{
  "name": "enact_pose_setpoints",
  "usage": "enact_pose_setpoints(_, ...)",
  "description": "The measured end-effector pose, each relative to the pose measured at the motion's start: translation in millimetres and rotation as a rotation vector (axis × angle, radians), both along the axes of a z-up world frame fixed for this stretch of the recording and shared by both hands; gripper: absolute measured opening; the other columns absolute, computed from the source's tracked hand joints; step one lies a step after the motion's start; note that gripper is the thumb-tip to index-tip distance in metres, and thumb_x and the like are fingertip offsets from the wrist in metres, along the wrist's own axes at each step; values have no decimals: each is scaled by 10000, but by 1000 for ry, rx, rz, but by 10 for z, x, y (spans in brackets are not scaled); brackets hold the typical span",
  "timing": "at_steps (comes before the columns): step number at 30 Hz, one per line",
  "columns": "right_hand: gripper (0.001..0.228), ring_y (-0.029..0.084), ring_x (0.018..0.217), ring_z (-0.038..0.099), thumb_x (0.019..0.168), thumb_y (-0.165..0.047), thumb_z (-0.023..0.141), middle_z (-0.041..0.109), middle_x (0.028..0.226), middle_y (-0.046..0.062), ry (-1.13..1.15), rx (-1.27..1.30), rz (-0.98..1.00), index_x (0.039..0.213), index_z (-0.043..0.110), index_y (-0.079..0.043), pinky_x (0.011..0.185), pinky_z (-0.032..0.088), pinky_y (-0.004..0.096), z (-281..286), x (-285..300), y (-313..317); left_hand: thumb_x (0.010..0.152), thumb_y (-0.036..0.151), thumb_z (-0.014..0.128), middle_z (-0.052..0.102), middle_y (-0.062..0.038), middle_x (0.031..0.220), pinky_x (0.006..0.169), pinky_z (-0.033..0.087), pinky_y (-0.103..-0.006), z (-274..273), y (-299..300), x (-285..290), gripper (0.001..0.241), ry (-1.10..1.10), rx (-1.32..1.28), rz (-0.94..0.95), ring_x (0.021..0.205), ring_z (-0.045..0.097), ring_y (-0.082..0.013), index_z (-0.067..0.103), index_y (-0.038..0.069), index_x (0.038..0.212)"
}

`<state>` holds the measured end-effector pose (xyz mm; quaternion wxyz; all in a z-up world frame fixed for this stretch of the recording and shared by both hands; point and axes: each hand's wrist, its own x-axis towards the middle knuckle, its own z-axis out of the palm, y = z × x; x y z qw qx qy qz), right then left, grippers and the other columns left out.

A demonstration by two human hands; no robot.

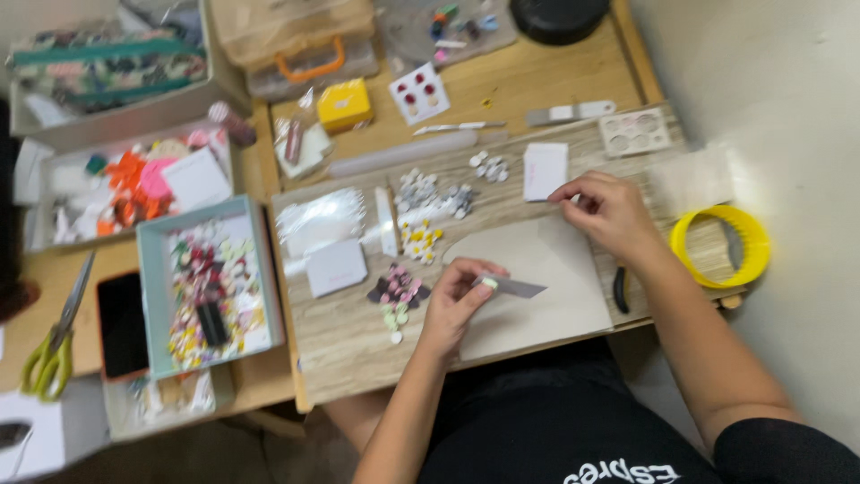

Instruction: The person assembles earrings by placing small decorative pieces onto white display cards. They handle the pieces and cards by hand, arranging them carefully and setting the completed cards aside on the table.

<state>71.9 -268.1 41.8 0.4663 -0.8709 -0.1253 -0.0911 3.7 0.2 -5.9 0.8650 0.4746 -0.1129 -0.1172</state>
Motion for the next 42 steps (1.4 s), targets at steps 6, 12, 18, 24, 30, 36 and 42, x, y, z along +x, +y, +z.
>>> enact_pose_setpoints(6, 100, 259, 723, 626, 868, -81, 728, 672, 840, 96, -93, -141, -89, 960, 760, -103, 680, 491, 363, -320, 85, -343, 938, 152, 707, 703, -158, 1083, 964, 508, -375, 77, -109, 45, 177, -39, 66, -65, 1076, 681, -270, 576, 73, 1026)
enact_pose_setpoints(12, 116, 233, 888, 665, 869, -83, 676, 659, 968, 60, -98, -310, -167, 976, 719, -94, 798, 511, 352, -298, 96, -469, 930, 157, 708, 718, -145, 1055, 938, 536, -403, 81, -181, 101, 140, -75, 113, -89, 1045, 701, -280, 616, 91, 1011)
enact_pose_setpoints(18, 167, 264, 897, 670, 894, -81, 675, 624, 1030, 70, 10, -379, -224, 1047, 742, -74, 794, 549, 414, -326, 91, -504, 912, 161, 729, 715, -162, 1056, 940, 546, -420, 43, -177, 127, 163, -42, 99, -85, 1042, 695, -288, 625, 81, 1010)
enact_pose_setpoints(24, 154, 251, 841, 668, 918, -135, 714, 599, 1015, 52, -10, -420, -209, 1058, 760, -89, 704, 569, 409, -348, 102, -459, 909, 157, 735, 716, -152, 1059, 939, 538, -413, 12, -154, 115, 167, -42, 98, -79, 1037, 696, -284, 618, 94, 1011)
enact_pose_setpoints(30, 124, 253, 812, 670, 939, -184, 734, 596, 979, 49, -45, -460, -209, 1014, 769, -92, 669, 554, 423, -407, 153, -418, 915, 150, 726, 708, -153, 1061, 947, 540, -415, 34, -127, 106, 156, -47, 95, -73, 1034, 689, -276, 620, 90, 1013)
enact_pose_setpoints(36, 114, 284, 780, 659, 904, -171, 758, 579, 960, 78, -76, -559, -193, 949, 710, -76, 593, 563, 447, -438, 161, -415, 923, 162, 716, 704, -151, 1062, 949, 520, -393, 8, -107, 99, 158, -79, 114, -66, 1037, 682, -267, 612, 95, 1021)
enact_pose_setpoints(42, 122, 297, 769, 659, 908, -182, 750, 582, 981, 71, -42, -541, -235, 926, 687, -80, 576, 552, 482, -315, 110, -340, 924, 133, 708, 695, -159, 1071, 948, 536, -413, 26, -92, 77, 147, -67, 86, -66, 1038, 688, -288, 610, 91, 1024)
